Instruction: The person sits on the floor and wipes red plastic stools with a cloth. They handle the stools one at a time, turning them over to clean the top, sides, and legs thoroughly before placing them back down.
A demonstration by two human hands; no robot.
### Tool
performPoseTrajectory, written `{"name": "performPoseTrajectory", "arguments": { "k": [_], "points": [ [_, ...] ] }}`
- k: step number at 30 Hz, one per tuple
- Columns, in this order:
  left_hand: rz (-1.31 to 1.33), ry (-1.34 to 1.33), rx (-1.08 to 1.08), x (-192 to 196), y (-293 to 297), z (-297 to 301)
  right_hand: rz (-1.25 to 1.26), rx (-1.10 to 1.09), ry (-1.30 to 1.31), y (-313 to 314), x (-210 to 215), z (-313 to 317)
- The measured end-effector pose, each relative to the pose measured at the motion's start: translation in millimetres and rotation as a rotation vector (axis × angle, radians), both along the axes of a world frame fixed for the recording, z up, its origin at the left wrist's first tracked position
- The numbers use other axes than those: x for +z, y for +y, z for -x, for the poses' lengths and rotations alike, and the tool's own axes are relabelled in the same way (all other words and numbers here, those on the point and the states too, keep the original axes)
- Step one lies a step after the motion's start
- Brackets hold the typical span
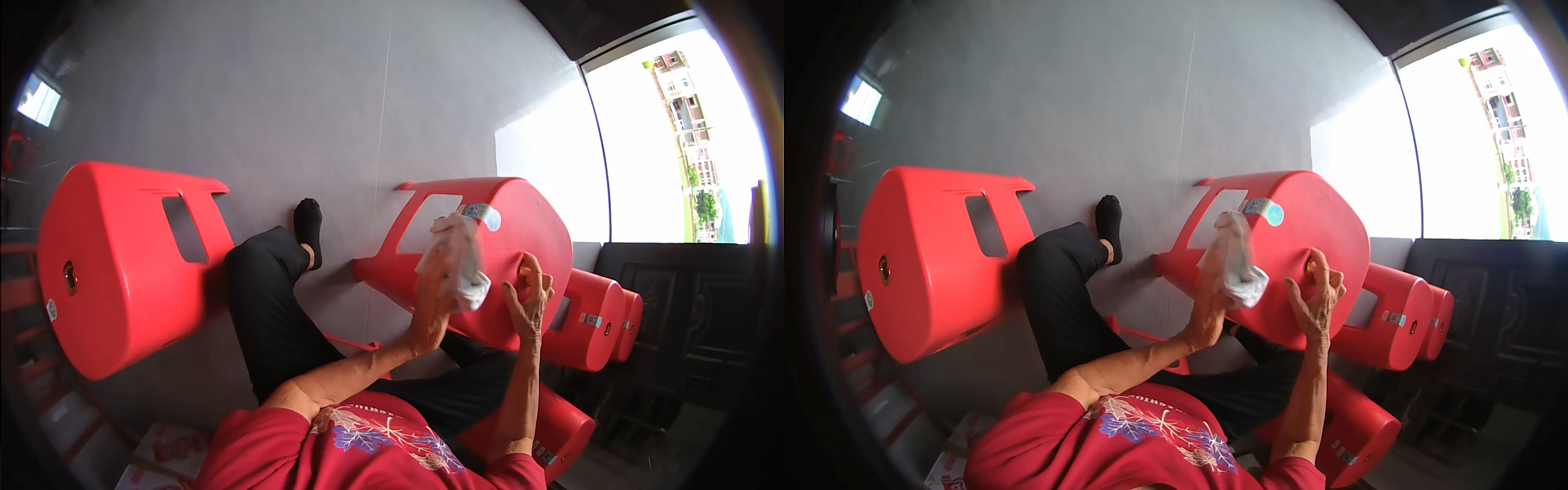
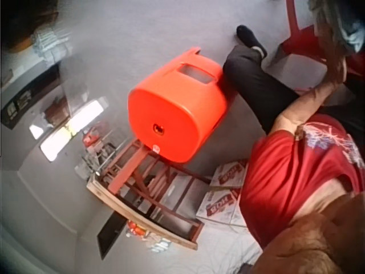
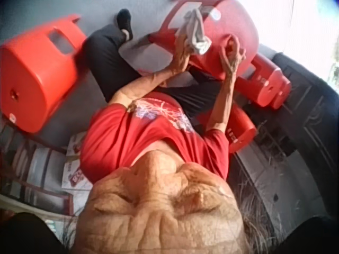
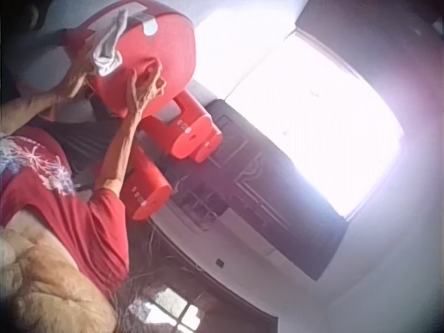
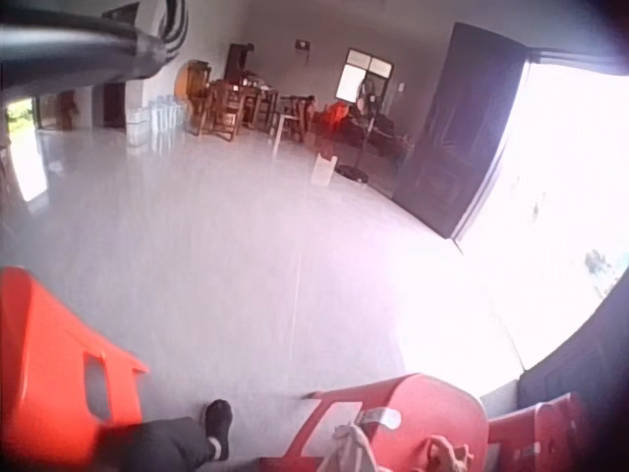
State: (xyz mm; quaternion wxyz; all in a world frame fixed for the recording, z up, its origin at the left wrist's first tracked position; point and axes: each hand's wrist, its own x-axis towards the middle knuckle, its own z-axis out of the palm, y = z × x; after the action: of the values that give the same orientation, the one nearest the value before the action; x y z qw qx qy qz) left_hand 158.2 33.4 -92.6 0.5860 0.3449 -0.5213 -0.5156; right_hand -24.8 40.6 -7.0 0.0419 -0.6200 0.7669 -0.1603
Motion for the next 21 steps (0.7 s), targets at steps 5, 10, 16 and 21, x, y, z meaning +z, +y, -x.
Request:
{"name": "performPoseTrajectory", "arguments": {
  "k": [5, 10, 16, 21],
  "points": [
    [-0.579, -0.051, -0.078, -83, 17, 2, -0.006, -0.052, 0.106, 4, -7, -3],
    [-1.039, 0.100, 0.197, -228, 9, 12, -0.020, -0.031, 0.100, -2, -4, -7],
    [-1.066, 0.110, 0.288, -289, -22, 4, -0.020, -0.048, 0.017, -3, -8, -2],
    [-1.281, 0.481, 0.126, -371, -2, -12, -0.071, -0.082, -0.020, -6, -5, -2]
  ]
}}
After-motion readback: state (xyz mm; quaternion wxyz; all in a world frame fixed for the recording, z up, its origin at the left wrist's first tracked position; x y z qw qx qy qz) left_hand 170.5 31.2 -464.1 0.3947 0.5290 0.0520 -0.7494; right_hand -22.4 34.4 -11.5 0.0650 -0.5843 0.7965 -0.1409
